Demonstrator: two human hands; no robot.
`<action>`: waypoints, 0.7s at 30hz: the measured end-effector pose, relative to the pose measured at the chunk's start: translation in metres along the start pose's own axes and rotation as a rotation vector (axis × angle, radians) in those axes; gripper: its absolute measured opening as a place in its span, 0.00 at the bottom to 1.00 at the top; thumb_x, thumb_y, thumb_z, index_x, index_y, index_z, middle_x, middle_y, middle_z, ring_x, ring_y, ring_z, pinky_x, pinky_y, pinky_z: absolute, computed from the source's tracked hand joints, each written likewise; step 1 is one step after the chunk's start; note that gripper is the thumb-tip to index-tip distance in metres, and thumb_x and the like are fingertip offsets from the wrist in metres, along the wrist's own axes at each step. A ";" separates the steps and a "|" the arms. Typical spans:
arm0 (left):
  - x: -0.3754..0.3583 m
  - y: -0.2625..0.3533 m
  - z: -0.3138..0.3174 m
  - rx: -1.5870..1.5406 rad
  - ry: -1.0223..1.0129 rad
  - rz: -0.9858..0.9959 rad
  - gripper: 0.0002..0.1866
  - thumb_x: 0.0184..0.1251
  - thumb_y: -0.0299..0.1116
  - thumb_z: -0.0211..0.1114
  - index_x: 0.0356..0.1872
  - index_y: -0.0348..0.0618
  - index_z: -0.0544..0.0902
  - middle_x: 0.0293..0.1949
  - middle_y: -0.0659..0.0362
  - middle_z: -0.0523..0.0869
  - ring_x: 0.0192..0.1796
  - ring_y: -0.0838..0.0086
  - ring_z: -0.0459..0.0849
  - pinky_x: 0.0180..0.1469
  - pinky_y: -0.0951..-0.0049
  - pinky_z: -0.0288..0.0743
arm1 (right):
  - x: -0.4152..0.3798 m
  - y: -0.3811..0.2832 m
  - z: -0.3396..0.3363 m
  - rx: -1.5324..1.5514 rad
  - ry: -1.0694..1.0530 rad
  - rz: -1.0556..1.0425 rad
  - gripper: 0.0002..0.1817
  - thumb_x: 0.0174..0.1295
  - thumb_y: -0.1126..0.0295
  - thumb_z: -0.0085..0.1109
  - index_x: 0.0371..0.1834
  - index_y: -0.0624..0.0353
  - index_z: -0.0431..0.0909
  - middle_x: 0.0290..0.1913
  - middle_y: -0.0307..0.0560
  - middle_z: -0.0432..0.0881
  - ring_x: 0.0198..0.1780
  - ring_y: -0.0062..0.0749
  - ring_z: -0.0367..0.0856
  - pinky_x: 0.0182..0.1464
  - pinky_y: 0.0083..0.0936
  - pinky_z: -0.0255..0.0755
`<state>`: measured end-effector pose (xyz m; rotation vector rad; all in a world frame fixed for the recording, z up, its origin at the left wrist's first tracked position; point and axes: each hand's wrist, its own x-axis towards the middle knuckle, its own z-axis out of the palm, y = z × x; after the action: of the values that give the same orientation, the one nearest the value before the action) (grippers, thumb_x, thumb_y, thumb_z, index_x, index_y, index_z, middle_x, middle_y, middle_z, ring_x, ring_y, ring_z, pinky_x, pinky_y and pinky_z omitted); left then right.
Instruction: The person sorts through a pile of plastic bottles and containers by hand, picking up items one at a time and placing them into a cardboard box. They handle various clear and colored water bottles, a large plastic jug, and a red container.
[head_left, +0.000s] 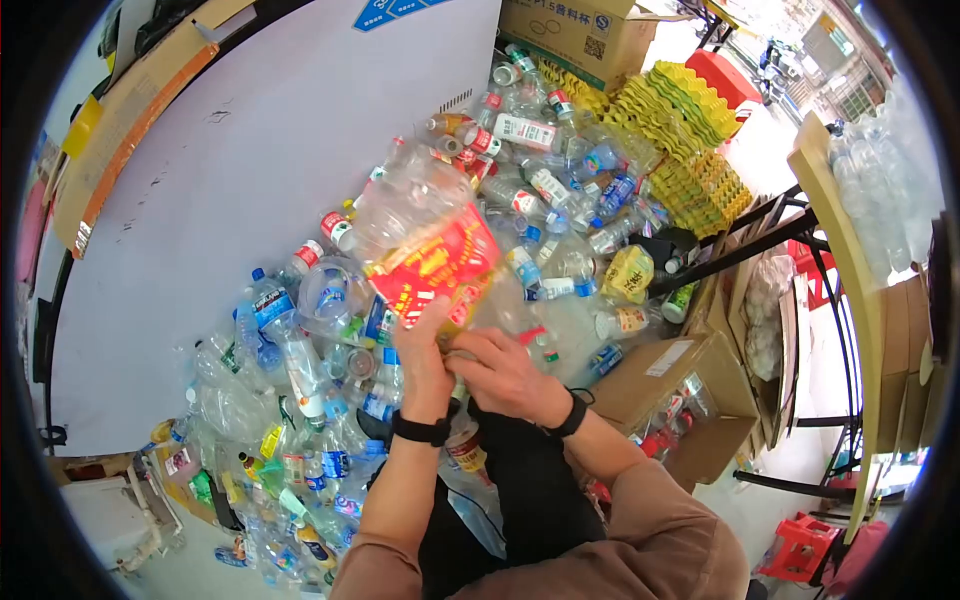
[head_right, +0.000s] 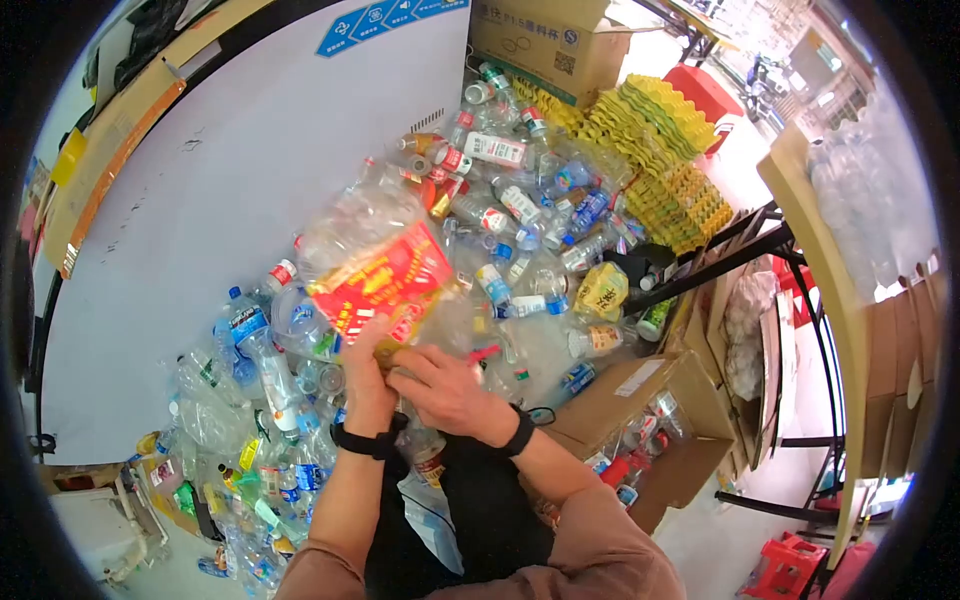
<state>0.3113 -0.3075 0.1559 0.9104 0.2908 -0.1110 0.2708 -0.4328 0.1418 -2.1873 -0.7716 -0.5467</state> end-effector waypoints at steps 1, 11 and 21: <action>0.004 0.008 -0.004 0.072 0.069 0.113 0.22 0.57 0.29 0.65 0.54 0.40 0.75 0.48 0.58 0.82 0.47 0.72 0.82 0.50 0.70 0.75 | -0.001 0.001 -0.006 0.015 -0.044 -0.042 0.19 0.45 0.79 0.59 0.45 0.57 0.78 0.51 0.54 0.78 0.47 0.50 0.79 0.48 0.37 0.75; 0.013 0.064 -0.084 -0.250 -0.314 0.189 0.38 0.47 0.37 0.66 0.64 0.36 0.67 0.59 0.51 0.78 0.60 0.57 0.78 0.63 0.53 0.71 | -0.074 -0.041 -0.063 0.660 0.578 0.751 0.31 0.57 0.77 0.62 0.66 0.62 0.65 0.64 0.49 0.71 0.59 0.35 0.75 0.57 0.31 0.70; -0.100 -0.003 0.030 -0.161 -0.915 -0.283 0.39 0.48 0.42 0.66 0.64 0.36 0.67 0.60 0.49 0.77 0.60 0.57 0.77 0.64 0.54 0.72 | -0.145 -0.190 -0.174 0.587 0.669 0.635 0.62 0.45 0.59 0.79 0.77 0.62 0.41 0.73 0.52 0.56 0.74 0.38 0.56 0.72 0.35 0.52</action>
<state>0.2209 -0.3359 0.2005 0.5771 -0.4227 -0.7305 0.0133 -0.5122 0.2631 -1.4352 0.1304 -0.5706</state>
